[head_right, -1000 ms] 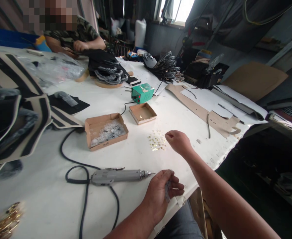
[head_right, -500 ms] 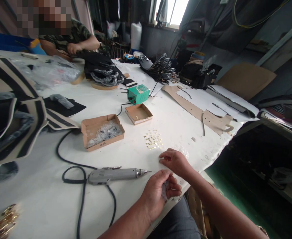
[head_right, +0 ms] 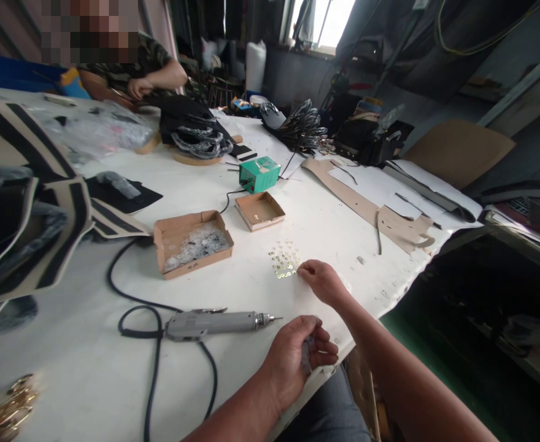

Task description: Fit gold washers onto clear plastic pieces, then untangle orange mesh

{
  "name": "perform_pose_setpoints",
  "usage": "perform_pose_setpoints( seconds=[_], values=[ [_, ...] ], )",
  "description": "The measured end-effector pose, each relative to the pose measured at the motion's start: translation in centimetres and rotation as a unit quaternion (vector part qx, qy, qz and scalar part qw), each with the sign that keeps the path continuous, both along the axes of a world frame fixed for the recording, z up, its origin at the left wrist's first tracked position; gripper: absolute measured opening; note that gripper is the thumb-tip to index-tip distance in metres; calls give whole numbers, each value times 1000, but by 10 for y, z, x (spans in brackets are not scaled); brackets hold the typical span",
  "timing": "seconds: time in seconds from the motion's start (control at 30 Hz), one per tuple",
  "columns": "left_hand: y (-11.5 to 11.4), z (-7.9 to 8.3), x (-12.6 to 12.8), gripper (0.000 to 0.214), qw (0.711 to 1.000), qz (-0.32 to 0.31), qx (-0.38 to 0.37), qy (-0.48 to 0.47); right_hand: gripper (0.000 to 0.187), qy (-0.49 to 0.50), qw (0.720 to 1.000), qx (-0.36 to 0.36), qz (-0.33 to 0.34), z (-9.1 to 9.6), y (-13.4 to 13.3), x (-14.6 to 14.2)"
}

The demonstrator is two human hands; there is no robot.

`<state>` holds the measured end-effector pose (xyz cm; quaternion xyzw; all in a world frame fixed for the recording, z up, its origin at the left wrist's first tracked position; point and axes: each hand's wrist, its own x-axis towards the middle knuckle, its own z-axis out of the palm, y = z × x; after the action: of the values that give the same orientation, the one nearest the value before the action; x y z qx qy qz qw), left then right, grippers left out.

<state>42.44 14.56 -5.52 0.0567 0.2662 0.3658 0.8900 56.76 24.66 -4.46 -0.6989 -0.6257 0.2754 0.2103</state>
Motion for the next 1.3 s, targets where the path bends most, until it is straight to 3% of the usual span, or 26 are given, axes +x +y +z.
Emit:
perform_pose_setpoints(
  seconds=[0.37,0.7,0.87,1.07,1.17,1.3],
  values=[
    [2,-1,0,19,1000,2,-8,2,21,-36,999,3,-20,-10,15,-7],
    [2,2,-1,15,1000,1,-10,3,29,30,999,21,-28,-12,9,-4],
    [2,0,-1,17,1000,3,-5,-2,38,62,996,23,-54,14,-11,-2],
    [2,-5,2,22,1000,15,8,-3,33,32,995,-80,44,54,-71,12],
    [1,-6,3,27,1000,21,17,0,30,42,992,-109,50,57,-87,16],
    [1,-6,3,36,1000,24,20,-1,27,65,988,-122,69,56,-86,14]
  ],
)
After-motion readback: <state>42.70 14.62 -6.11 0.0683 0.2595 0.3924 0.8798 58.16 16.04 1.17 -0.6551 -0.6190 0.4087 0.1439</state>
